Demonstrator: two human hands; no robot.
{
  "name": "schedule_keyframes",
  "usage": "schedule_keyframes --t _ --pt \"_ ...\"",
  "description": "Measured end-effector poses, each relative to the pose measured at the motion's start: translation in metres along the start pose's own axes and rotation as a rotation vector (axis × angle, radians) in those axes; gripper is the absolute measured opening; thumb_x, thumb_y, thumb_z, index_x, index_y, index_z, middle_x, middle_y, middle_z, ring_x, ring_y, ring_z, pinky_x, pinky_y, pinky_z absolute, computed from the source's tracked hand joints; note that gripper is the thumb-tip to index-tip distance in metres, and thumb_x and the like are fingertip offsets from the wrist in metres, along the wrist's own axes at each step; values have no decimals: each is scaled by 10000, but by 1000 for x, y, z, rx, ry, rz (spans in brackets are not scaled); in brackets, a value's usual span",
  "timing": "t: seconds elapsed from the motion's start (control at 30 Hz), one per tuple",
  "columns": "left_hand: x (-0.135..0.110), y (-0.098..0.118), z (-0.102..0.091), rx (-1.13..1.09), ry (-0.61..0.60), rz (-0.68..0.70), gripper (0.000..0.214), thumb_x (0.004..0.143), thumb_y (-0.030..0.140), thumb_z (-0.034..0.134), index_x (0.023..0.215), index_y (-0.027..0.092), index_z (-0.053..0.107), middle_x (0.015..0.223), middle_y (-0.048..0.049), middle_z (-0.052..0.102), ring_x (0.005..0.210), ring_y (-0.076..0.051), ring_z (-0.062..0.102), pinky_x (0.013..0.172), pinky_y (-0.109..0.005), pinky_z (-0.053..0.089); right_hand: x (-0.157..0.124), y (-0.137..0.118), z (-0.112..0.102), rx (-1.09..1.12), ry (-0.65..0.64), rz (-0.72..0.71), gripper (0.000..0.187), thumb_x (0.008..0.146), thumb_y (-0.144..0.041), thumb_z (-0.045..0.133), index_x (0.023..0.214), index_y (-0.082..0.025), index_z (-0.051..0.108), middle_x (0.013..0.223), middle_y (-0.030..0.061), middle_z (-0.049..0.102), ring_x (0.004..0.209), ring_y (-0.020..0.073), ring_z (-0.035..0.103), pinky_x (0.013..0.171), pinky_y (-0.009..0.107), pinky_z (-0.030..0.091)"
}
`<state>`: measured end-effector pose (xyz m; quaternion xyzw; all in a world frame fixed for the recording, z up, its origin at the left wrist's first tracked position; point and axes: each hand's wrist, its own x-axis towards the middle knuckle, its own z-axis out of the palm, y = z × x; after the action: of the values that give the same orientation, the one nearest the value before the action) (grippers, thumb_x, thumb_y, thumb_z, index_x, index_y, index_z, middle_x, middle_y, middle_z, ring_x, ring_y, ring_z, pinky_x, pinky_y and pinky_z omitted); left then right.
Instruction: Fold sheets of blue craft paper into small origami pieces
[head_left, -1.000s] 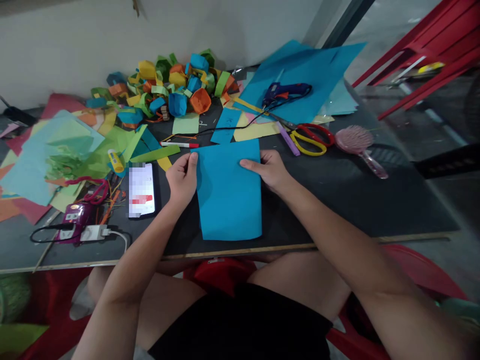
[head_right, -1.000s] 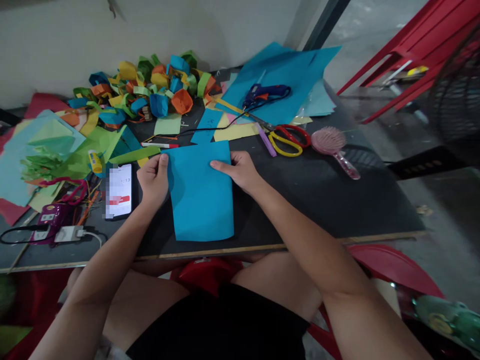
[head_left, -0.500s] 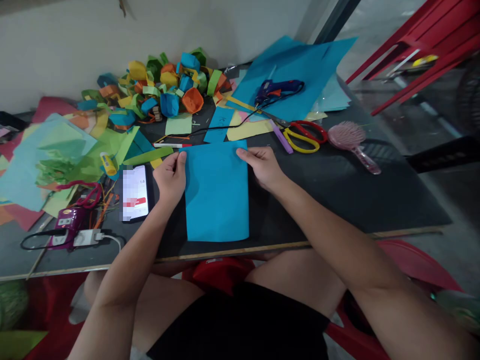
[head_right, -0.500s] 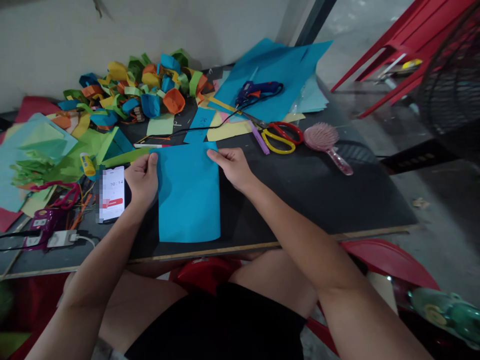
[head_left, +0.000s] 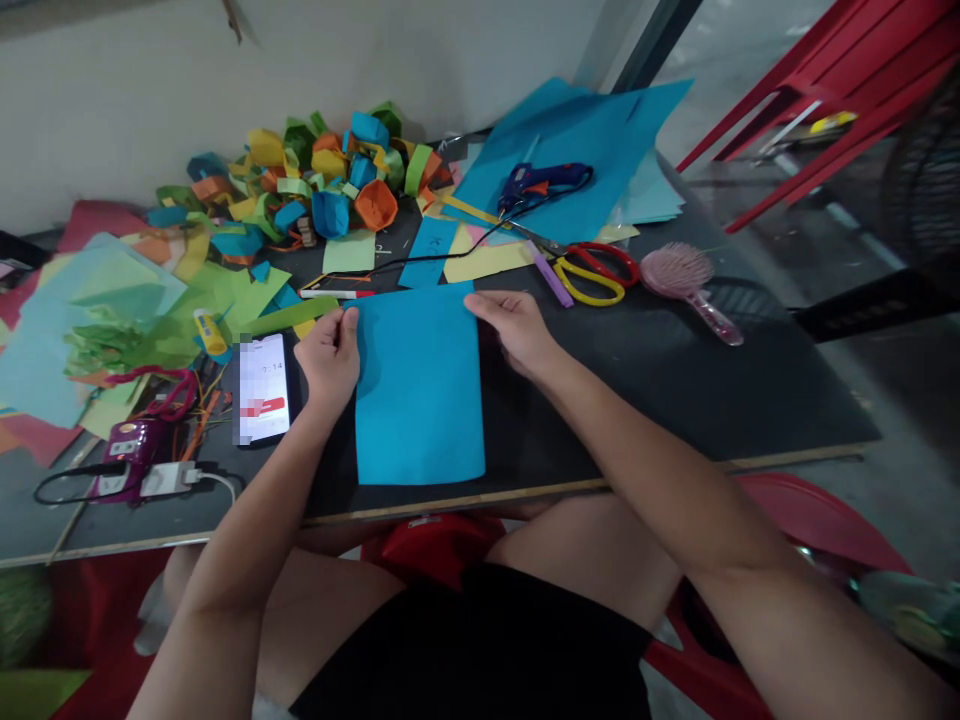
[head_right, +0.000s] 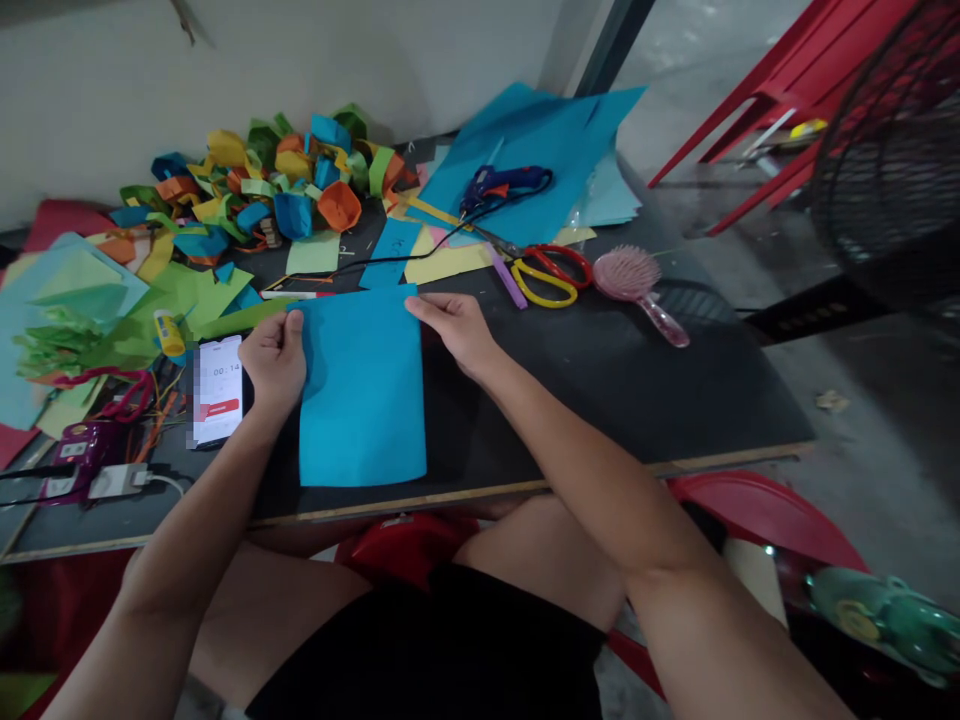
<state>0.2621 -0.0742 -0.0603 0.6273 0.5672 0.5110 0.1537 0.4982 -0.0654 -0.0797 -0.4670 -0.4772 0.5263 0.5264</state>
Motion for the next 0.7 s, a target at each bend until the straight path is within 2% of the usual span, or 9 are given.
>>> schedule_keyframes --t 0.07,0.17,0.3,0.4,0.53,0.7 --pt "1 -1 -1 1 20 8 374 881 418 584 597 192 492 538 40 387 520 -96 340 528 -261 255 -1 -1 0 -29 -54 52 359 612 -564 785 623 -222 680 609 -5 578 641 161 562 637 324 477" --pt "2 -1 -2 2 25 4 389 889 422 568 588 191 481 533 41 379 514 -96 332 525 -267 249 -3 -3 -1 -69 -14 17 344 580 -533 818 627 -213 700 565 -17 558 580 137 522 592 305 453" --pt "2 1 -1 -10 66 -37 397 872 431 591 579 190 475 530 44 367 516 -95 320 534 -274 245 -4 -5 -1 -55 -107 82 334 607 -518 811 669 -203 722 627 7 633 590 147 560 583 310 462" --pt "3 0 -1 0 71 -35 418 878 418 592 562 188 442 520 49 334 511 -92 302 531 -272 238 -5 -3 -1 -97 -127 101 336 587 -492 834 618 -185 700 572 4 605 550 136 536 565 306 447" --pt "3 -5 0 53 110 23 413 916 387 547 574 187 433 522 50 327 500 -89 304 514 -264 236 -5 1 -2 -62 -180 135 360 625 -519 807 742 -186 734 680 22 672 624 157 597 614 316 486" --pt "5 -9 1 112 174 55 410 937 393 514 589 192 433 522 49 325 488 -92 311 502 -260 250 -5 5 -2 -156 -201 71 374 659 -546 778 712 -181 713 598 3 608 581 133 549 578 293 457"
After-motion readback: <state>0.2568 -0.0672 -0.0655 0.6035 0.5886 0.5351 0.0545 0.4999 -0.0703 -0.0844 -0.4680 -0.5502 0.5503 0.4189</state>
